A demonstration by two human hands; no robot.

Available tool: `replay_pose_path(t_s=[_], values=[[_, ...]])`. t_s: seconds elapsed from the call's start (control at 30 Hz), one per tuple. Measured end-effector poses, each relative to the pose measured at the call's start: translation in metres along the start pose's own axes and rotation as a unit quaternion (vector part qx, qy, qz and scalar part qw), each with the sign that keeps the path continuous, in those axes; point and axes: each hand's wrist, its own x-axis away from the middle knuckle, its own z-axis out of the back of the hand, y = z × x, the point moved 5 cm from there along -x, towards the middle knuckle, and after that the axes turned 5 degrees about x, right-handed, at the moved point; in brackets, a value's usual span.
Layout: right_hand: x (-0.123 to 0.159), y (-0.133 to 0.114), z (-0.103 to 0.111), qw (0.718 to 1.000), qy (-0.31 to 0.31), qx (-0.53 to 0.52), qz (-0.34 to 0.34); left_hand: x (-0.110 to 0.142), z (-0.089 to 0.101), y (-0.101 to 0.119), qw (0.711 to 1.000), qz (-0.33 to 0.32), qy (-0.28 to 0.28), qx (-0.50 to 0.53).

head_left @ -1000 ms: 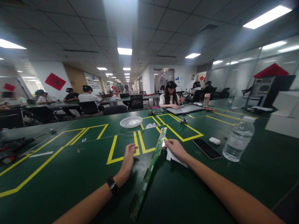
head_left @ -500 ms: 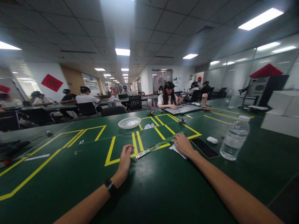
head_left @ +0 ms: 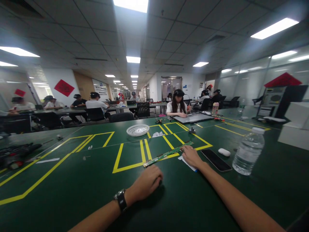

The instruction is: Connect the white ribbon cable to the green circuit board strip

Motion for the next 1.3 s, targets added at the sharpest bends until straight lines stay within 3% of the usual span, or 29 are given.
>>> replay_pose_path(t_s=[0.1,0.37,0.6,0.9,1.3], values=[[0.0,-0.002,0.002,1.0,0.007,0.009,-0.013,0.001,-0.01,0.015,0.993,-0.056,-0.069,-0.083],[-0.006,-0.003,0.007,0.995,0.055,-0.011,-0.08,0.0,-0.007,0.013,0.993,-0.023,-0.066,-0.096],[-0.008,-0.01,-0.001,0.997,0.058,0.026,-0.043,-0.001,-0.009,0.012,0.993,-0.018,-0.071,-0.087],[-0.008,-0.008,-0.009,0.998,-0.001,0.033,-0.046,0.0,-0.011,0.01,0.994,-0.022,-0.069,-0.081],[-0.007,-0.01,-0.005,0.999,0.039,0.007,-0.036,-0.001,-0.014,0.008,0.994,-0.024,-0.067,-0.078]])
